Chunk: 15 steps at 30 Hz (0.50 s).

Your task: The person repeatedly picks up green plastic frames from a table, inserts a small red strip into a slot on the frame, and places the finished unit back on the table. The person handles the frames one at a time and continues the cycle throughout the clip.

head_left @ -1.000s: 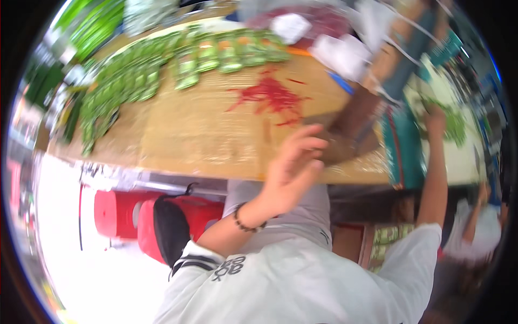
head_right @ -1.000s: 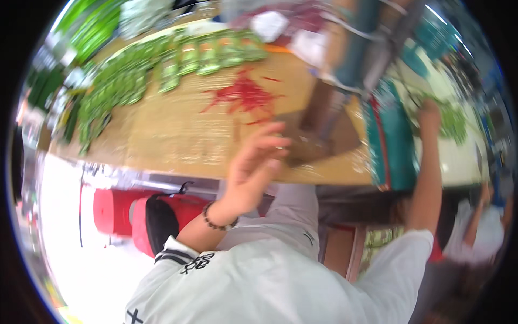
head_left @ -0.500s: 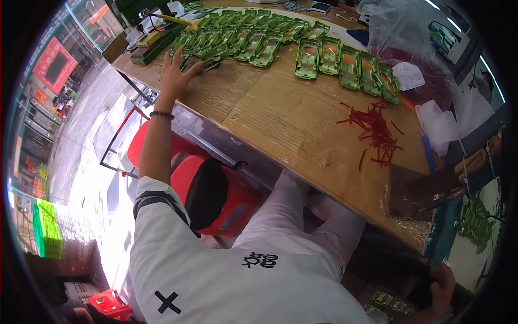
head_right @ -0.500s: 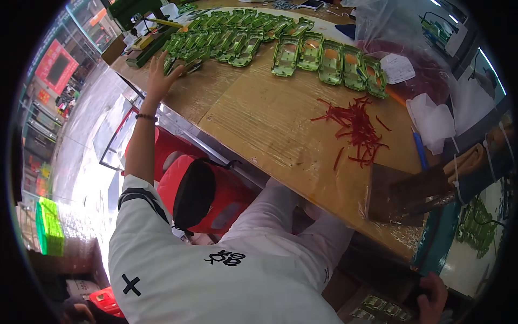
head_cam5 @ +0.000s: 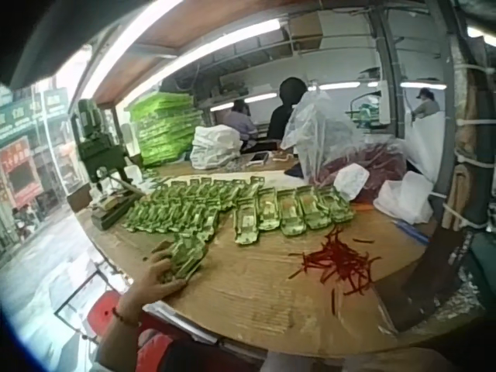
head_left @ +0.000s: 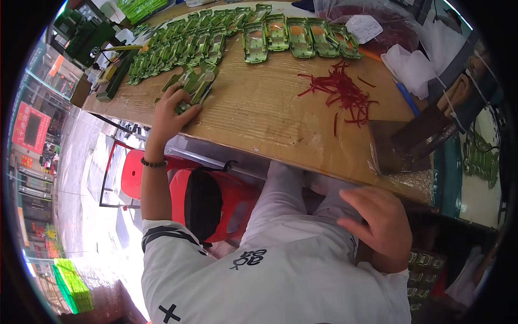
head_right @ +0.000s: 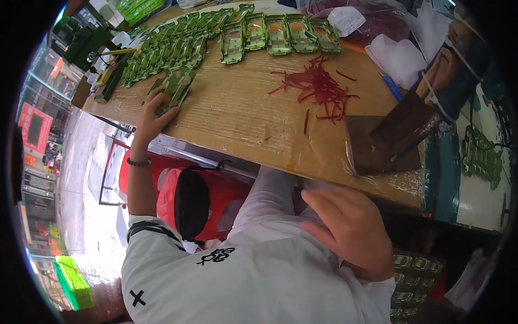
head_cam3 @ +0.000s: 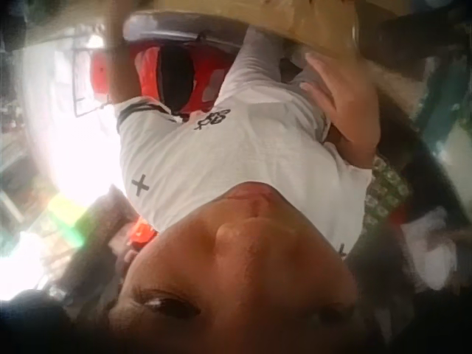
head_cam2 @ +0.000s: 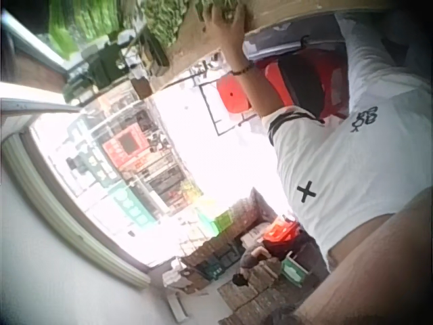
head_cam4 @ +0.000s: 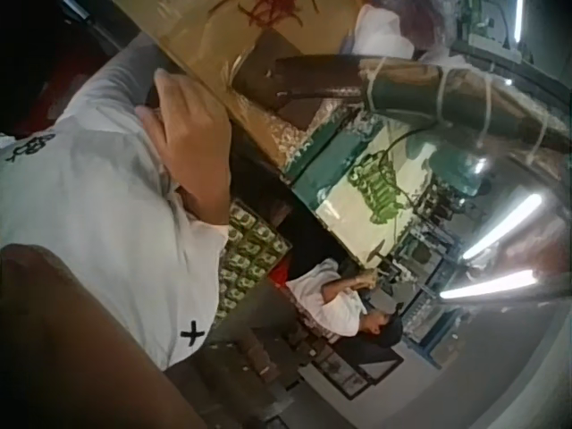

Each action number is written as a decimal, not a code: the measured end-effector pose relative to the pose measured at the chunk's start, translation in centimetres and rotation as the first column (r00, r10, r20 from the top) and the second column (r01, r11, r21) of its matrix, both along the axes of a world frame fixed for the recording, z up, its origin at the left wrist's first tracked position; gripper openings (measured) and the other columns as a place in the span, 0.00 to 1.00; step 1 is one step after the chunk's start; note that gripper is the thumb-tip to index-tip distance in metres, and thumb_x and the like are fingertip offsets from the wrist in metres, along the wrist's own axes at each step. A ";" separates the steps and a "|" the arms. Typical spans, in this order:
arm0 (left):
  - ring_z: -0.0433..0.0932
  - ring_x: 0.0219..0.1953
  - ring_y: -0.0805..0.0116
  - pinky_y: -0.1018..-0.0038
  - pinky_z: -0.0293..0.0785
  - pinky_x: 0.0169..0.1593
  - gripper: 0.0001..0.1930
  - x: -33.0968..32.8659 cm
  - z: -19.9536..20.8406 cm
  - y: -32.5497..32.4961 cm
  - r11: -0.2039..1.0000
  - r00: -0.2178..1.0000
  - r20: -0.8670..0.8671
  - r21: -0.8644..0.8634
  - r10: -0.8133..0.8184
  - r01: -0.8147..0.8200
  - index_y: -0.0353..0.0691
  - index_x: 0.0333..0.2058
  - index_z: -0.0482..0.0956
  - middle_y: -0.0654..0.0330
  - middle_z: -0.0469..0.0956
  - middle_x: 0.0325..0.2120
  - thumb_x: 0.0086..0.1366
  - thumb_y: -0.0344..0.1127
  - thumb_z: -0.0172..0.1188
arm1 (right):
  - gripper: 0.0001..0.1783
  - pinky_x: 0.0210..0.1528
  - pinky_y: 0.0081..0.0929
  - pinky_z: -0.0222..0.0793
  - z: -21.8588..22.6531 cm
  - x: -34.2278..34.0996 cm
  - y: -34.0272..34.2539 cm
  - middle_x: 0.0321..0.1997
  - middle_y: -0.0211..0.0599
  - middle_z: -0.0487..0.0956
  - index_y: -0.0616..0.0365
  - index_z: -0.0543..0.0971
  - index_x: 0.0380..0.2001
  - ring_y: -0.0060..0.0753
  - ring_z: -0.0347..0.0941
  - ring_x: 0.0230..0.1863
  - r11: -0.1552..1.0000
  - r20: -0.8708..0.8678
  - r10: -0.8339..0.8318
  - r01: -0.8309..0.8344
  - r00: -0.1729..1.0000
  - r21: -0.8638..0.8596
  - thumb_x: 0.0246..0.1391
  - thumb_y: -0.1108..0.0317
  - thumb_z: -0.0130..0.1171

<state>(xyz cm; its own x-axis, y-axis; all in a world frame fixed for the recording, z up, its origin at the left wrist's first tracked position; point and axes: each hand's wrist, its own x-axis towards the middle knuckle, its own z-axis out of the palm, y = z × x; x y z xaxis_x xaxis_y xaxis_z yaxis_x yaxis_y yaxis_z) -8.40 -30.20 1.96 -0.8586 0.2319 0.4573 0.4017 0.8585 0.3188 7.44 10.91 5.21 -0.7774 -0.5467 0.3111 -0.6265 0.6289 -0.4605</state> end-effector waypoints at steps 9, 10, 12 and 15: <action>0.63 0.53 0.48 0.60 0.57 0.54 0.20 1.9 1.2 10.1 0.967 0.970 -0.022 -0.087 -0.242 0.239 0.44 0.39 0.73 0.51 0.63 0.53 0.48 0.44 0.63 | 0.07 0.36 0.31 0.70 -3.5 -7.5 -7.2 0.29 0.41 0.75 0.61 0.72 0.29 0.39 0.72 0.36 0.820 -0.298 -0.527 0.568 0.796 0.068 0.41 0.75 0.53; 0.62 0.53 0.47 0.59 0.56 0.54 0.21 2.1 1.3 10.9 0.967 0.966 -0.098 -0.111 -0.239 0.227 0.45 0.40 0.73 0.50 0.63 0.53 0.48 0.45 0.63 | 0.08 0.35 0.31 0.70 -3.3 -7.3 -7.2 0.30 0.41 0.75 0.62 0.72 0.29 0.39 0.72 0.36 0.824 -0.278 -0.520 0.560 0.808 0.086 0.40 0.76 0.53; 0.61 0.54 0.47 0.57 0.54 0.56 0.23 2.6 1.4 12.7 0.969 0.942 -0.248 -0.152 -0.227 0.194 0.46 0.43 0.73 0.50 0.61 0.54 0.48 0.47 0.62 | 0.08 0.34 0.31 0.71 -3.0 -7.1 -7.0 0.29 0.41 0.75 0.62 0.72 0.29 0.39 0.72 0.36 0.831 -0.261 -0.502 0.543 0.824 0.118 0.40 0.77 0.52; 0.60 0.54 0.47 0.53 0.52 0.56 0.21 2.6 1.0 14.5 0.939 0.931 -0.240 -0.273 -0.276 0.208 0.45 0.40 0.75 0.47 0.64 0.51 0.49 0.48 0.61 | 0.07 0.34 0.29 0.71 -2.5 -6.8 -6.7 0.28 0.41 0.75 0.62 0.72 0.27 0.38 0.72 0.36 0.826 -0.291 -0.488 0.543 0.823 0.152 0.39 0.76 0.53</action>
